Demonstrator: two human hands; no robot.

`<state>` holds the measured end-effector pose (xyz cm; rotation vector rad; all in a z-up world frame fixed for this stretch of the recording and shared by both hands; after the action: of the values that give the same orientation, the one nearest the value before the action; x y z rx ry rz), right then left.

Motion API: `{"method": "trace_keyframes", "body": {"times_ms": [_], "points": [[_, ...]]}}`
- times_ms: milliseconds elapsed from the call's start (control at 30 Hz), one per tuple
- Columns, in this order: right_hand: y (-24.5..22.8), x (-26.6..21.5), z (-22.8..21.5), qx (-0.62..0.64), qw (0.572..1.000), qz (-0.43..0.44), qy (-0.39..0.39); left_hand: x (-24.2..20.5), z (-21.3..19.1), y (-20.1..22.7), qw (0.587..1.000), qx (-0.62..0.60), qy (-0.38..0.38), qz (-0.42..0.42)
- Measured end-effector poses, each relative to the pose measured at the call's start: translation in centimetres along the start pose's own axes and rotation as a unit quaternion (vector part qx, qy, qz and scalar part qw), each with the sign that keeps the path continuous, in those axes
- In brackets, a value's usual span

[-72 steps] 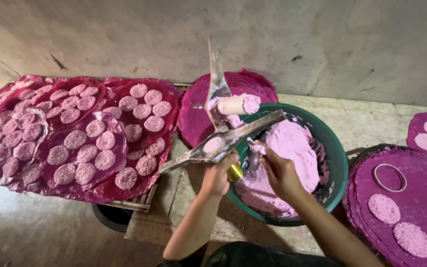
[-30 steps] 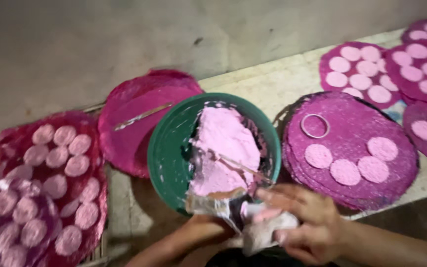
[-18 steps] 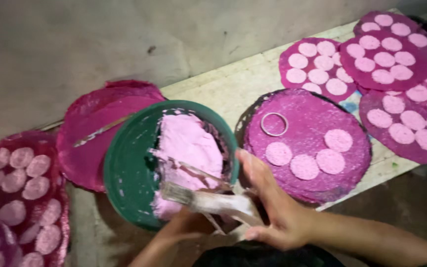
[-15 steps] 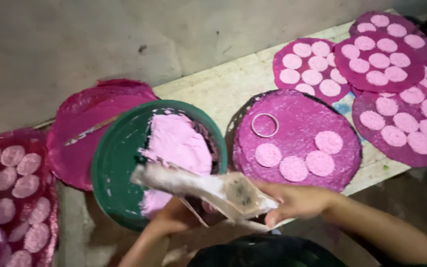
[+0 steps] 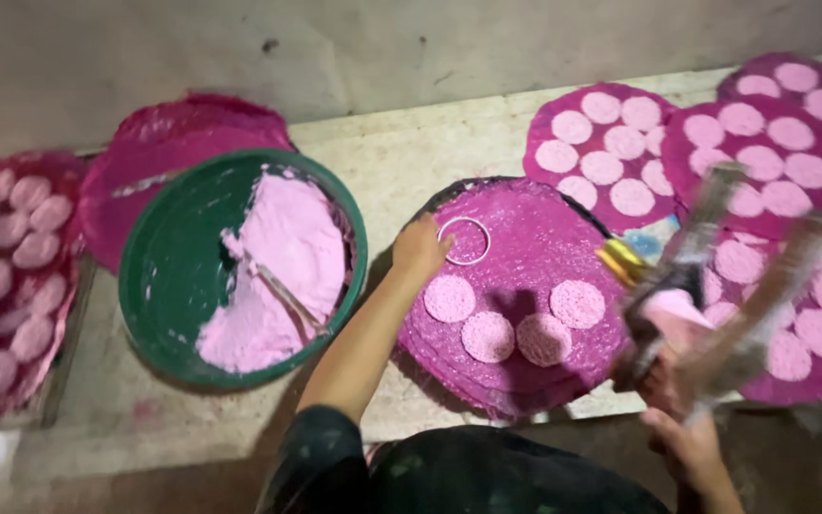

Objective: The person scoops pink paste from a green basin and uses a manual press tool to form round discs on a pink glittery mat. The discs are arranged in rows on the mat as the person repeatedly fills the press and releases the shaped pieces.

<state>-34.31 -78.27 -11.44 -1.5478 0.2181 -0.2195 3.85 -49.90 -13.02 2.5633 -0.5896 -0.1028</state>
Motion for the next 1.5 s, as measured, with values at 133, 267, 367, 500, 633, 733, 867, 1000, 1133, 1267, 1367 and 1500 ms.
{"method": "trace_keyframes", "body": {"times_ms": [133, 267, 367, 500, 633, 733, 867, 1000, 1133, 1267, 1367, 1500], "points": [[-1.9, -0.5, -1.7, 0.08, 0.992, -0.056, -0.081, 0.8, 1.0, -2.3, 0.993, -0.003, 0.007, -0.117], [-3.0, -0.5, -2.9, 0.084, 0.991, -0.074, -0.078, -0.8, -0.2, -3.1, 0.991, -0.004, -0.018, -0.136], [-2.9, 0.1, -2.9, 0.097, 0.989, -0.06, -0.09, -2.6, -0.5, -4.1, 0.994, 0.016, 0.06, -0.088], [-1.8, 1.3, -2.5, 0.123, 0.989, -0.033, -0.078, -3.1, 1.4, -7.9, 0.975, -0.107, 0.136, -0.142], [0.6, 1.5, -3.1, 0.185, 0.975, -0.057, -0.108, -6.4, 6.7, -11.7, 0.823, -0.511, 0.045, -0.247], [4.2, 1.9, -5.2, 0.085, 0.995, -0.016, -0.042, -12.1, 7.8, -11.0, 0.78, -0.569, 0.088, -0.245], [9.9, 3.0, -6.8, 0.167, 0.978, 0.114, -0.049, -21.0, 8.4, -6.8, 0.758, -0.589, 0.134, -0.245], [12.0, 3.1, -6.5, 0.17, 0.973, 0.151, -0.034, -25.3, 7.2, -2.0, 0.791, -0.547, 0.148, -0.232], [9.9, 4.9, -4.2, 0.154, 0.979, 0.115, -0.067, -25.7, 4.2, 0.9, 0.907, -0.333, 0.197, -0.169], [7.1, 4.8, -1.8, 0.168, 0.976, 0.106, -0.089, -25.5, 1.1, 3.0, 0.961, -0.141, 0.225, -0.082], [5.0, 4.9, -1.0, 0.17, 0.975, 0.092, -0.109, -24.8, -0.5, 4.5, 0.984, -0.007, 0.177, -0.011], [3.6, 5.3, -0.3, 0.114, 0.982, 0.078, -0.131, -24.0, -1.0, 5.4, 0.994, 0.02, 0.099, 0.032]]}}
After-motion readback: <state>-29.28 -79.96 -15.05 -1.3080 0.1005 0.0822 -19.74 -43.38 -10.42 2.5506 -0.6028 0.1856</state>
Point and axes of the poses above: each hand's wrist, its own x-axis towards the middle knuckle, its own z-axis out of the palm, y = z × x, the point moved 5 cm from there along x, towards the middle knuckle, and after that the axes turned 5 degrees about -y, right-handed, at the moved point
